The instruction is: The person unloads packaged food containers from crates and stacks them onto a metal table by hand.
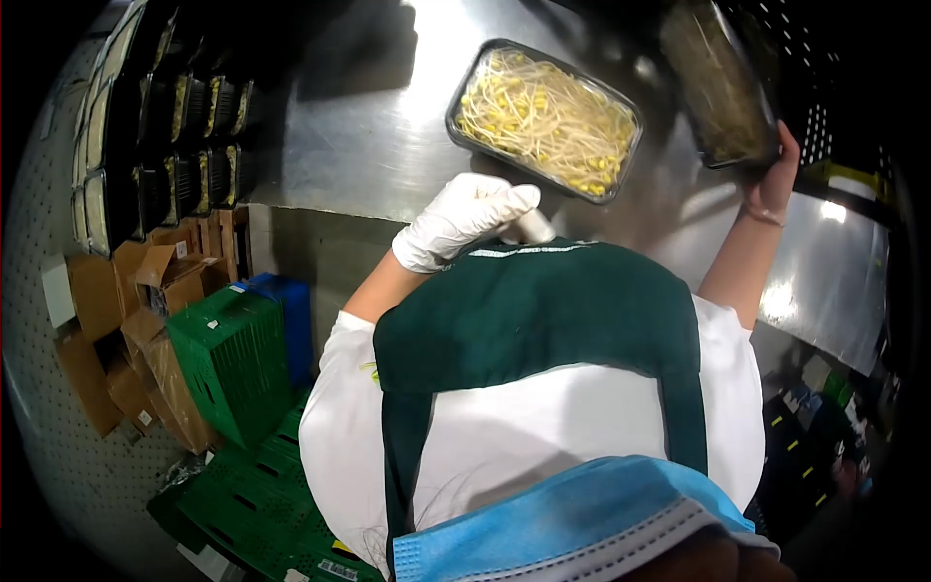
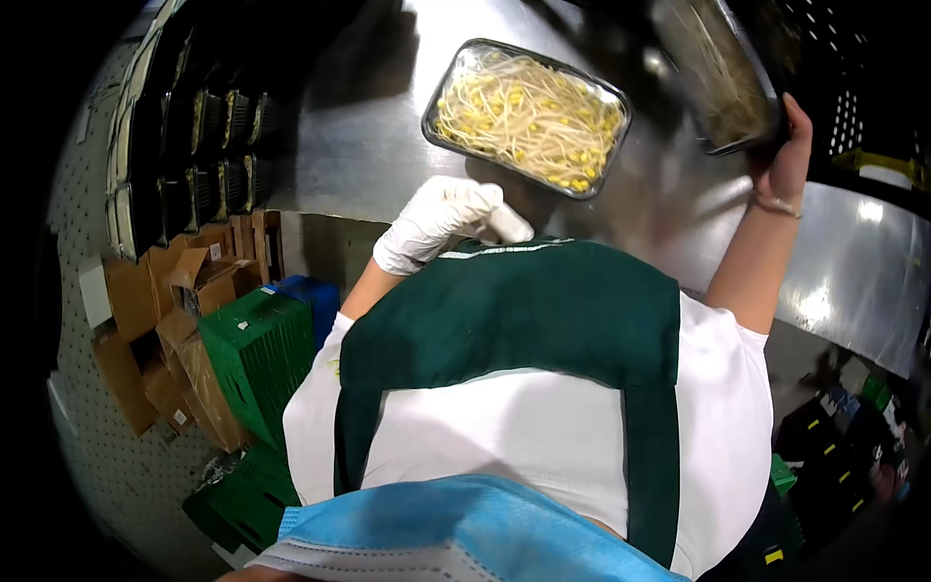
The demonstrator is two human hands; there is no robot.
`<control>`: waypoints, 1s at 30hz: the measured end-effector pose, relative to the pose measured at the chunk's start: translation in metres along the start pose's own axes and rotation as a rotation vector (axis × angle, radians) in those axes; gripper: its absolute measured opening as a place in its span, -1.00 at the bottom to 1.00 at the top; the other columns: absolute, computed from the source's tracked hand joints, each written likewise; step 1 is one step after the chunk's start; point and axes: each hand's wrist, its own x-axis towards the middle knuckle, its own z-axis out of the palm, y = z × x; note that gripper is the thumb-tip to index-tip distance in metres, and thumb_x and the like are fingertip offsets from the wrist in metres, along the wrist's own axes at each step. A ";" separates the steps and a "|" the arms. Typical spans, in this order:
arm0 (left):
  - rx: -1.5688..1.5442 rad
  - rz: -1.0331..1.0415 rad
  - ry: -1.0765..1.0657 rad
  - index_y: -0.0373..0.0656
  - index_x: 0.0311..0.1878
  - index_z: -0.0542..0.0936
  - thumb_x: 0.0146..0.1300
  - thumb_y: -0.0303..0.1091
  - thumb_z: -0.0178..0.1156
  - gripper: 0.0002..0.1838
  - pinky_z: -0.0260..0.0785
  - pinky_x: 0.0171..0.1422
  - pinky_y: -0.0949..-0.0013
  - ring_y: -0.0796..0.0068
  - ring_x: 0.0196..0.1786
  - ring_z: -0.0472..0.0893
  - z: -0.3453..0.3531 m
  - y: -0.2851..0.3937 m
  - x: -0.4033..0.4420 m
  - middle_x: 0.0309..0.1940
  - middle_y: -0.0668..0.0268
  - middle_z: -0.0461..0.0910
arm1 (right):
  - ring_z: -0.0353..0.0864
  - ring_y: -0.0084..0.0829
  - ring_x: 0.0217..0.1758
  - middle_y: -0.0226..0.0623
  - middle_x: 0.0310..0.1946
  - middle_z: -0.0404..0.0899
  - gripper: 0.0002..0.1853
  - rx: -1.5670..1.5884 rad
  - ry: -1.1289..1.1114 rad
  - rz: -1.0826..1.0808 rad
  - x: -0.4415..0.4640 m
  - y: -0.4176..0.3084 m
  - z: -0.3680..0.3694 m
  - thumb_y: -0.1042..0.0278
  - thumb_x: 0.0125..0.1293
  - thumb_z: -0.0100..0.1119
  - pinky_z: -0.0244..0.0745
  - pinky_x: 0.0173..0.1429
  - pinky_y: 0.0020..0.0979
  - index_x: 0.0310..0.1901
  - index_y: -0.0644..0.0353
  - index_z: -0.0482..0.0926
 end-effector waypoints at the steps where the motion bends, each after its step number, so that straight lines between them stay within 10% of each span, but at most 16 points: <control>1: -0.045 0.154 -0.121 -0.32 -0.40 0.56 0.16 -0.09 0.08 -0.61 0.36 -0.34 0.58 0.57 -0.43 0.53 0.015 0.019 -0.002 -0.41 0.15 0.58 | 0.35 -0.23 0.09 -0.14 0.00 0.38 -0.51 0.201 -0.171 0.022 -0.017 -0.001 0.014 0.10 0.15 -0.15 0.28 0.13 -0.22 0.02 0.29 0.34; 2: -0.076 0.216 -0.151 -0.33 -0.36 0.55 0.16 -0.05 0.06 -0.57 0.37 -0.32 0.57 0.54 -0.39 0.54 0.023 0.020 0.004 -0.39 0.13 0.58 | 0.35 -0.25 0.09 -0.14 0.02 0.38 -0.51 0.485 -0.525 0.091 -0.033 0.013 0.027 0.10 0.18 -0.26 0.28 0.13 -0.21 0.02 0.27 0.34; 5: -0.349 0.102 -0.152 -0.43 -0.11 0.42 0.22 -0.01 -0.10 -0.46 0.42 -0.32 0.53 0.30 -0.28 0.59 0.031 0.027 0.014 -0.33 0.01 0.56 | 0.39 -0.31 0.00 -0.19 -0.06 0.42 -0.57 0.573 -0.573 0.238 -0.038 0.044 0.048 0.13 0.19 -0.21 0.34 0.03 -0.26 -0.04 0.27 0.38; 7: -0.218 0.277 -0.009 -0.46 -0.05 0.35 0.23 -0.08 -0.11 -0.48 0.42 -0.38 0.53 0.25 -0.38 0.60 0.033 0.029 0.011 -0.33 -0.02 0.55 | 0.51 -0.52 -0.34 -0.31 -0.42 0.55 -0.64 -0.476 -0.402 0.209 -0.025 0.043 0.069 0.12 0.20 -0.03 0.37 -0.34 -0.53 -0.13 0.26 0.42; 11: -0.338 0.399 0.187 -0.45 -0.04 0.33 0.22 -0.23 -0.09 -0.58 0.40 -0.51 0.51 0.26 -0.45 0.60 0.042 0.031 0.004 -0.39 -0.01 0.56 | 0.55 -0.47 -0.34 -0.25 -0.50 0.52 -0.71 0.249 0.202 0.167 0.125 0.036 -0.015 0.22 0.19 0.01 0.35 -0.44 -0.59 -0.24 0.32 0.40; 16: -0.299 0.288 0.157 -0.38 -0.16 0.42 0.22 -0.26 -0.01 -0.68 0.36 -0.53 0.56 0.35 -0.51 0.58 0.052 0.026 0.008 -0.45 0.10 0.57 | 0.42 -0.53 -0.52 -0.29 -0.57 0.47 -0.78 0.357 0.227 -0.010 0.193 0.024 -0.076 0.27 0.17 -0.01 0.27 -0.53 -0.60 -0.35 0.30 0.40; 22: 0.007 0.067 -0.044 -0.33 -0.24 0.48 0.15 -0.17 0.11 -0.66 0.35 -0.46 0.63 0.54 -0.45 0.57 0.025 0.009 0.001 -0.39 0.16 0.59 | 0.09 -0.62 -0.80 -0.43 -0.74 0.33 -0.85 0.426 -0.076 -0.008 0.077 -0.028 -0.046 0.39 0.13 -0.03 0.11 -0.67 -0.62 -0.56 0.20 0.36; 30: -0.640 0.073 0.134 -0.27 -0.20 0.42 0.20 -0.39 -0.02 -0.83 0.42 -0.42 0.46 0.33 -0.47 0.56 -0.014 -0.055 0.065 -0.43 0.08 0.52 | 0.20 -0.75 -0.84 -0.41 -0.58 0.48 -0.87 -0.200 -0.183 0.075 -0.105 0.002 0.090 0.48 0.12 -0.01 0.07 -0.78 -0.76 -0.29 0.30 0.43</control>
